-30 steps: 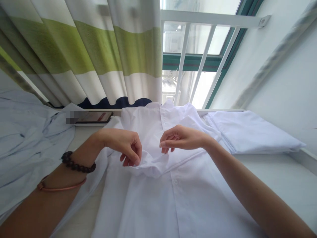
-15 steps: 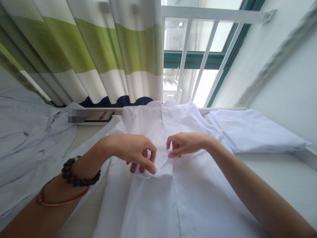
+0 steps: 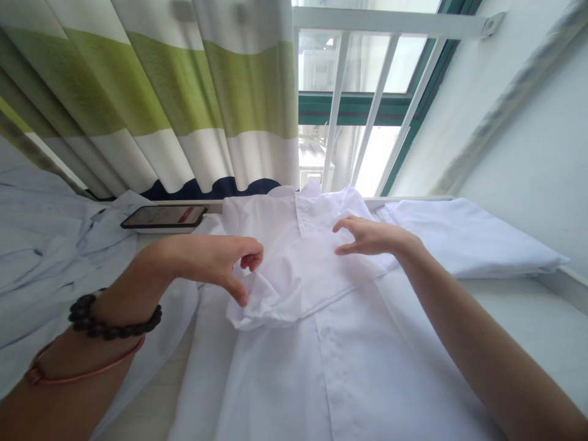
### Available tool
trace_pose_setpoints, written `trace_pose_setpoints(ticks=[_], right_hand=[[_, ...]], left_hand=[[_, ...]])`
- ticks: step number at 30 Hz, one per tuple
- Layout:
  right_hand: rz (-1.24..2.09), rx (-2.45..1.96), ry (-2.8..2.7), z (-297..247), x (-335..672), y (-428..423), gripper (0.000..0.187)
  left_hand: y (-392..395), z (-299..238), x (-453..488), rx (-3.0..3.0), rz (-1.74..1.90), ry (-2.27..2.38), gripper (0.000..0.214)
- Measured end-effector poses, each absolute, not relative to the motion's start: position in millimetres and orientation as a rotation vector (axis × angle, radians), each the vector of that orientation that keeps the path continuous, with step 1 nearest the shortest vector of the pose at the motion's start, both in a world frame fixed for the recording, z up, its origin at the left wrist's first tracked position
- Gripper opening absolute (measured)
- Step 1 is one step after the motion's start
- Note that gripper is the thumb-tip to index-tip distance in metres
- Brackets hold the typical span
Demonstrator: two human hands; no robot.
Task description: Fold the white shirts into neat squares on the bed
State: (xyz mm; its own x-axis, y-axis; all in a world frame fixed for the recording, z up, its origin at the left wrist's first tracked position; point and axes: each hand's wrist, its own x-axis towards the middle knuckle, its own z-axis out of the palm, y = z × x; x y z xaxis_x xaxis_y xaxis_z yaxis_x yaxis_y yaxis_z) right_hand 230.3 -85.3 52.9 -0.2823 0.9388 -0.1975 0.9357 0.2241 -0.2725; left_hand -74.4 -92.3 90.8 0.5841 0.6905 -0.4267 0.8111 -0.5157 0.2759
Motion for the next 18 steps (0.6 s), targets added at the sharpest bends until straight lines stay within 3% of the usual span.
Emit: trace_pose_setpoints(ticks=[2,4,7,18], right_hand=[[0.519,-1.863,-2.479,46,228,-83,0.069],[0.511,-1.784,-2.524,36,220,-81,0.077],[0.549,-1.562,-2.586,15,203,-80,0.074],[0.682,-1.557,-2.672,-12,193,-76,0.083]], left_hand=[[-91,86,-71,2.362,-0.353,1.160,0.049],[-91,82,-64,2.348,-0.364,1.024,0.034],[-92,84,-60,2.338,-0.339,0.900,0.013],[-95,137,-145,2.335,-0.239,1.206,0.030]])
